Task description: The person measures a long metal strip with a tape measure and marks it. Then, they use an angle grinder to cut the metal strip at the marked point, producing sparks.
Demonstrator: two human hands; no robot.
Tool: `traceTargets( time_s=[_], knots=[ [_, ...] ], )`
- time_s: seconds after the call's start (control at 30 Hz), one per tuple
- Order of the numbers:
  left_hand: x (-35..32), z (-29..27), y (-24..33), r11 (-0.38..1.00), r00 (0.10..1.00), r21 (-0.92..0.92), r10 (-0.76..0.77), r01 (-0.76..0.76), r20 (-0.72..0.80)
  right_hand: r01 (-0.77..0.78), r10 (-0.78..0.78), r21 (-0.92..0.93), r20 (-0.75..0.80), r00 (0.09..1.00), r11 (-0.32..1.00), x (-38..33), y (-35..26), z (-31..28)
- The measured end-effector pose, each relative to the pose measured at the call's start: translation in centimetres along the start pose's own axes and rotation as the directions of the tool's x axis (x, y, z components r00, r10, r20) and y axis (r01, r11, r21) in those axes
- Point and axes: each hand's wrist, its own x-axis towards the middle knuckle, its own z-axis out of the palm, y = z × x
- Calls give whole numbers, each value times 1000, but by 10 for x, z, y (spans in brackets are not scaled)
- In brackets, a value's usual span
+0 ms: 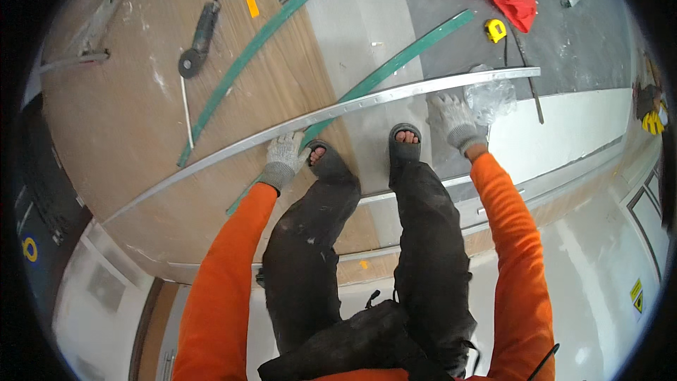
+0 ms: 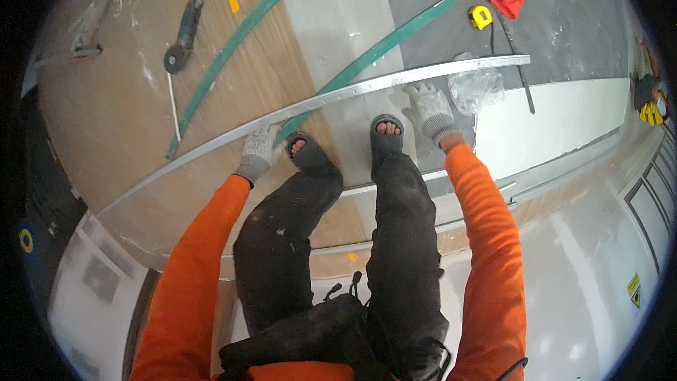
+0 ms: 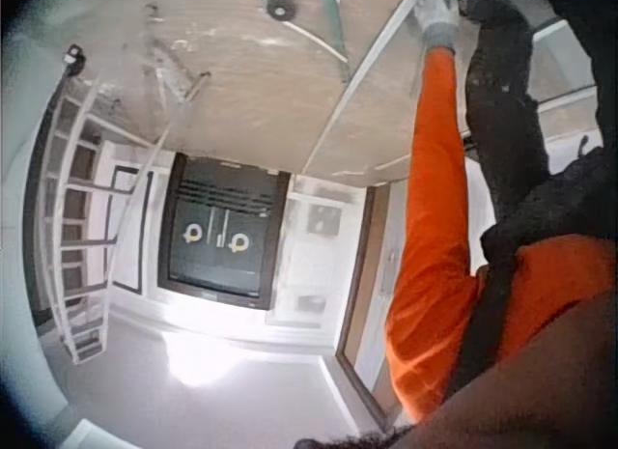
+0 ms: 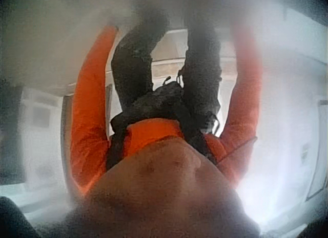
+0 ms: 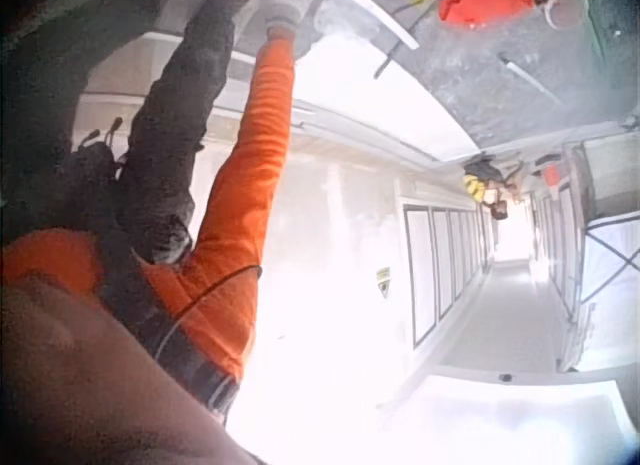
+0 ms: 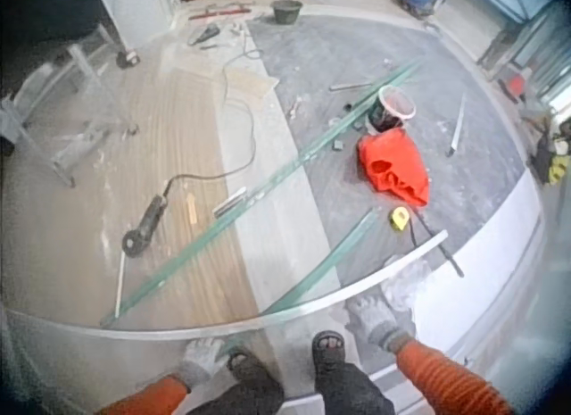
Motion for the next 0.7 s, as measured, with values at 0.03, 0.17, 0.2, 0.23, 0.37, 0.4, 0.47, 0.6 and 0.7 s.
traceTargets(
  time_s=[0.03, 0.17, 0.2, 0.23, 0.37, 0.4, 0.47, 0.6, 0.7],
  knots=[
    [11, 13, -2, 1000, 1000, 1, 2, -2, 29, 69, -69, -26, -26, 997, 997, 25, 6, 13],
    [28, 86, -8, 998, 990, -8, -57, 57, -127, 210, -199, -156, 79, 977, 965, 84, 7, 50],
    [21, 107, -12, 997, 979, -28, -79, 75, -189, 231, -207, -202, 133, 969, 952, 92, 1, 55],
    [41, 122, -15, 997, 954, -43, -77, 67, -289, 278, -293, -199, -50, 955, 940, 95, 21, 80],
    [41, 169, -14, 986, 898, -147, -129, 73, -420, 242, -267, -245, -74, 961, 939, 107, 62, 129],
    [41, 176, -17, 990, 867, -116, -131, 85, -480, 269, -305, -270, -100, 947, 925, 109, 63, 132],
    [38, 188, -20, 991, 801, -62, -132, 118, -585, 341, -370, -185, -149, 917, 921, 110, 61, 130],
    [56, 196, -12, 981, 762, -66, -183, 182, -621, 386, -414, -157, -245, 877, 909, 111, 64, 118],
    [61, 183, -12, 989, 807, -61, -144, 134, -573, 395, -408, -105, -286, 867, 913, 105, 61, 106]
  ],
)
